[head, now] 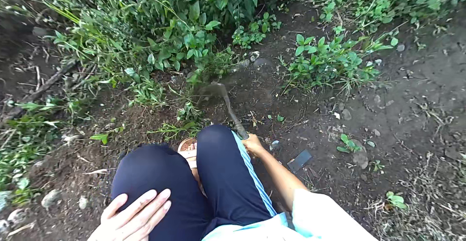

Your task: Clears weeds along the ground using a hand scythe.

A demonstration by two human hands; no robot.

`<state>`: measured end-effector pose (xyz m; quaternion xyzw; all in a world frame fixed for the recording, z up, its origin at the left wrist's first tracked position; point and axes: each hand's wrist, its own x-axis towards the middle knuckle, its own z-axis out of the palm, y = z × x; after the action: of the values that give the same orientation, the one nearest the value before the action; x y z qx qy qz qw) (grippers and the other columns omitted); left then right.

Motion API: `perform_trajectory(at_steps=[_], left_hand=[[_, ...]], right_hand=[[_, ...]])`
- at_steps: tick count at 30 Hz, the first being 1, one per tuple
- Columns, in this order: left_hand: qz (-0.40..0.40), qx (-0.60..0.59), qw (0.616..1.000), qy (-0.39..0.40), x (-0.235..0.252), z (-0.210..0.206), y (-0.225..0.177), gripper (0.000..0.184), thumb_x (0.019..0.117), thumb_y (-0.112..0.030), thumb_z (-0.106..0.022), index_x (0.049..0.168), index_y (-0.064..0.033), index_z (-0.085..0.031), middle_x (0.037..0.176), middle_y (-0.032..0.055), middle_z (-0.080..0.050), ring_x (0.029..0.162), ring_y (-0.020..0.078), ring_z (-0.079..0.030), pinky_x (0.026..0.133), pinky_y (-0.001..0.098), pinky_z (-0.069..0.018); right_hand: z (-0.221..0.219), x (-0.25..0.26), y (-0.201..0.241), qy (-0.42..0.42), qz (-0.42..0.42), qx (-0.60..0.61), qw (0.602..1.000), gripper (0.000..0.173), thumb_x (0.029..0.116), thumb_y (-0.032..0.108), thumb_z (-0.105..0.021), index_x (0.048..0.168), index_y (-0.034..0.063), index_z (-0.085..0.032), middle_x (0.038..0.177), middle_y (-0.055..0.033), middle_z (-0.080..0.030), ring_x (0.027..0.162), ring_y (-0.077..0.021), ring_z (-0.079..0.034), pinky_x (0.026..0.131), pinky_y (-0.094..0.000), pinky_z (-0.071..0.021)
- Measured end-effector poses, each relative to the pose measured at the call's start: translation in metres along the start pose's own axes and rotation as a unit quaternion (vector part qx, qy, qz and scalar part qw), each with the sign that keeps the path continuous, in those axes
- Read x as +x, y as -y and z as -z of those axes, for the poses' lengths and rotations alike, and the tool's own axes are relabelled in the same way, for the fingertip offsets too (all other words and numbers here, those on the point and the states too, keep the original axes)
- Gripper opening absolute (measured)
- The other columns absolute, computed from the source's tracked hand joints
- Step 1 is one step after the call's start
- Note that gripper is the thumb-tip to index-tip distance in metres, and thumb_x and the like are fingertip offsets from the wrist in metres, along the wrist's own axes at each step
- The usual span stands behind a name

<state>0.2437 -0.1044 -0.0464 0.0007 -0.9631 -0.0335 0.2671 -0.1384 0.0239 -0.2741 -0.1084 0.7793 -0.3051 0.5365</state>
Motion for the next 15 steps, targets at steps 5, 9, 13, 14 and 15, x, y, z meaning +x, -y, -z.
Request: perform_trajectory(at_steps=[5, 9, 13, 14, 15], left_hand=[[0.009, 0.001, 1.0, 0.011, -0.004, 0.006, 0.001, 0.059, 0.1102, -0.04, -0.013, 0.144, -0.0114, -0.053, 0.155, -0.0051, -0.049, 0.153, 0.0103, -0.026, 0.128, 0.0386, -0.0007], [0.015, 0.007, 1.0, 0.001, -0.004, 0.004, 0.0, 0.059, 0.1104, -0.039, -0.012, 0.144, -0.0115, -0.053, 0.155, -0.0044, -0.05, 0.153, 0.012, -0.028, 0.128, 0.0395, -0.0026], [0.016, 0.008, 1.0, -0.012, -0.005, 0.002, -0.002, 0.06, 0.1104, -0.039, -0.012, 0.144, -0.0117, -0.053, 0.155, -0.0047, -0.05, 0.153, 0.0118, -0.028, 0.129, 0.0391, -0.0036], [0.015, 0.005, 1.0, -0.012, -0.005, 0.002, -0.001, 0.06, 0.1105, -0.04, -0.012, 0.144, -0.012, -0.054, 0.156, -0.0048, -0.049, 0.153, 0.0117, -0.028, 0.129, 0.0391, -0.0036], [0.012, 0.001, 1.0, -0.013, -0.004, 0.001, -0.001, 0.06, 0.1105, -0.04, -0.012, 0.143, -0.0114, -0.054, 0.155, -0.0045, -0.05, 0.153, 0.0118, -0.028, 0.128, 0.039, -0.0035]], right_hand=[[0.049, -0.019, 0.033, -0.095, 0.068, 0.149, 0.982, 0.038, 0.1045, 0.031, -0.064, 0.117, -0.004, -0.058, 0.059, -0.0027, -0.052, 0.046, -0.0105, -0.053, 0.049, -0.0267, -0.0523], [0.037, -0.019, 0.046, -0.186, 0.08, 0.278, 0.939, 0.024, 0.1093, 0.022, -0.053, 0.113, -0.0016, -0.05, 0.059, -0.0038, -0.05, 0.043, -0.013, -0.054, 0.045, -0.0294, -0.055], [0.0, -0.047, -0.018, -0.159, -0.042, 0.14, 0.976, 0.025, 0.1006, 0.01, -0.057, 0.116, -0.0091, -0.053, 0.066, -0.0075, -0.055, 0.048, -0.0152, -0.055, 0.05, -0.0333, -0.0529], [-0.004, -0.059, -0.034, -0.139, -0.077, 0.106, 0.982, 0.023, 0.0991, 0.009, -0.06, 0.114, -0.0076, -0.054, 0.065, -0.0056, -0.055, 0.048, -0.0131, -0.054, 0.049, -0.0308, -0.0516], [-0.003, -0.067, -0.048, -0.127, -0.098, 0.098, 0.982, 0.021, 0.0986, 0.007, -0.061, 0.113, -0.006, -0.054, 0.064, -0.0043, -0.053, 0.046, -0.012, -0.053, 0.047, -0.0289, -0.0504]])
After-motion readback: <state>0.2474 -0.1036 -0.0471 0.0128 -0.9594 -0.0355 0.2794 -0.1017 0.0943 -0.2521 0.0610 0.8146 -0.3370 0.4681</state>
